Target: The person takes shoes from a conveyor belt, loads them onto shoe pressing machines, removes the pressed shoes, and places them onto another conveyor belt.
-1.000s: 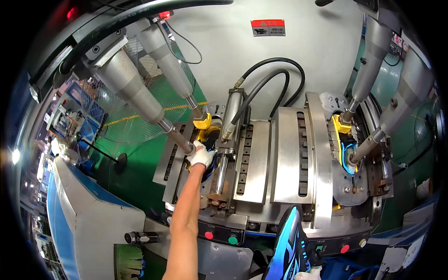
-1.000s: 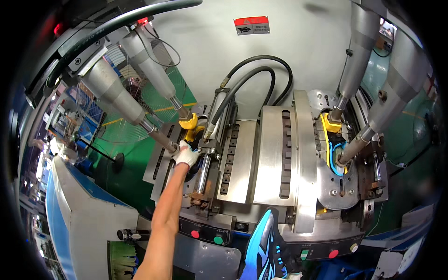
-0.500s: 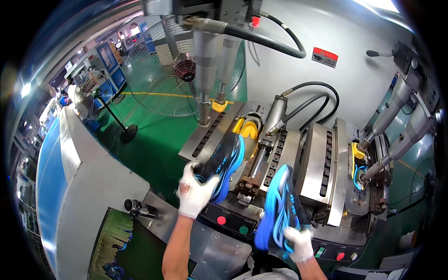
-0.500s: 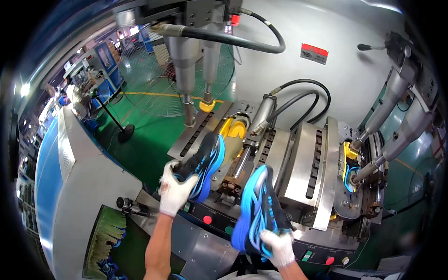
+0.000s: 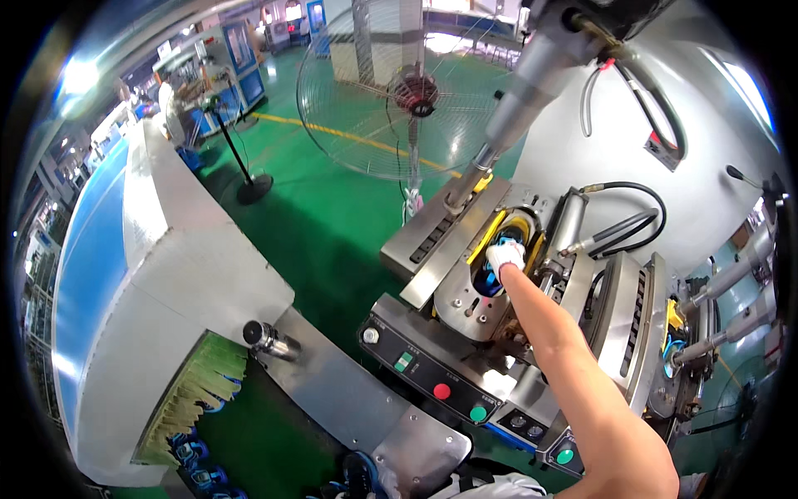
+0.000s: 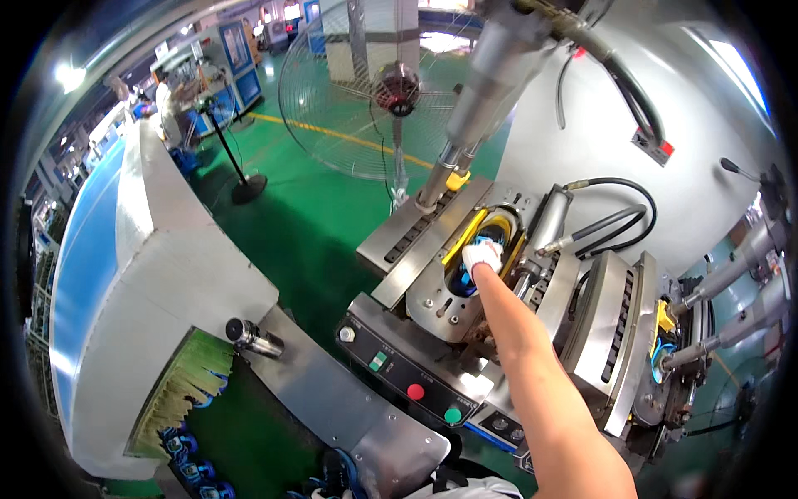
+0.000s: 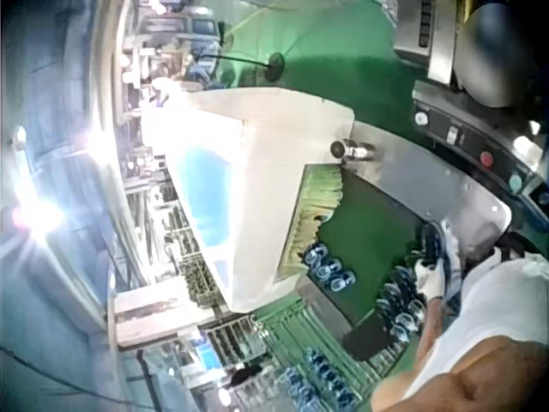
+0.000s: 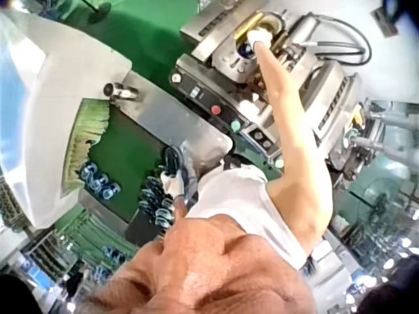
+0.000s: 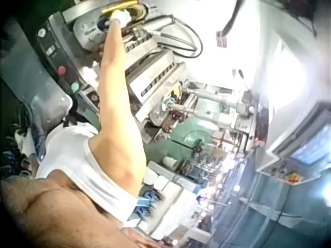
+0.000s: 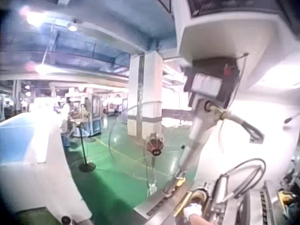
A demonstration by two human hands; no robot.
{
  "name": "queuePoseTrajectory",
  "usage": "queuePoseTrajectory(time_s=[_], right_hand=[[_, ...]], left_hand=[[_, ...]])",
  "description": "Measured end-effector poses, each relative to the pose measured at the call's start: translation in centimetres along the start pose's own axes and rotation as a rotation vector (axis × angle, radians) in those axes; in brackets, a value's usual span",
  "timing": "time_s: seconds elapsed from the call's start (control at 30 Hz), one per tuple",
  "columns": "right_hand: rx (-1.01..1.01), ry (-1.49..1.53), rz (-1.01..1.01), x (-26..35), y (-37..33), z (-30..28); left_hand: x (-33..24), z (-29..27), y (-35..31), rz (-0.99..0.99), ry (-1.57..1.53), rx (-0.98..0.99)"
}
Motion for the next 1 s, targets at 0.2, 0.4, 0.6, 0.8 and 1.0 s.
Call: queuePoseTrajectory(time_s=[0.2,0.4,0.6,0.8,1.0], right_hand=[[0.395,-0.551,-0.507,6.9,-5.8,6.4],[0.520,0.134,-0.230,3.7,-4.9,4.7],[0.582,0.408,-0.595,1.4,-10.2,-3.0],[0.296,0.000,-1.003,-7.5,-38.9,-12.8],[0.459,-0.918,-0.786,-18.6,-35.4,-6.3]], left_hand=[[5.5,5.4,-9.5,-0.186,-0.318,-0.369],[6.6,5.3,-7.1,0.070,-0.098,-0.377],[7.3,4.5,-5.4,-0.012,-0.383,-0.243],[6.3,8.3,-3.7,0.019,-0.421,-0.142],[9.4,-5.7,1.6,0.306,-0.681,0.152]])
Point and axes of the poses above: each hand's wrist, its own y-axis towards the middle knuckle, its own z-axis out of the palm, x = y × z, the point moved 2 cm from there along y, towards the middle knuckle, and after that the axes turned 3 degrees about -z, right-handed, at the moved point
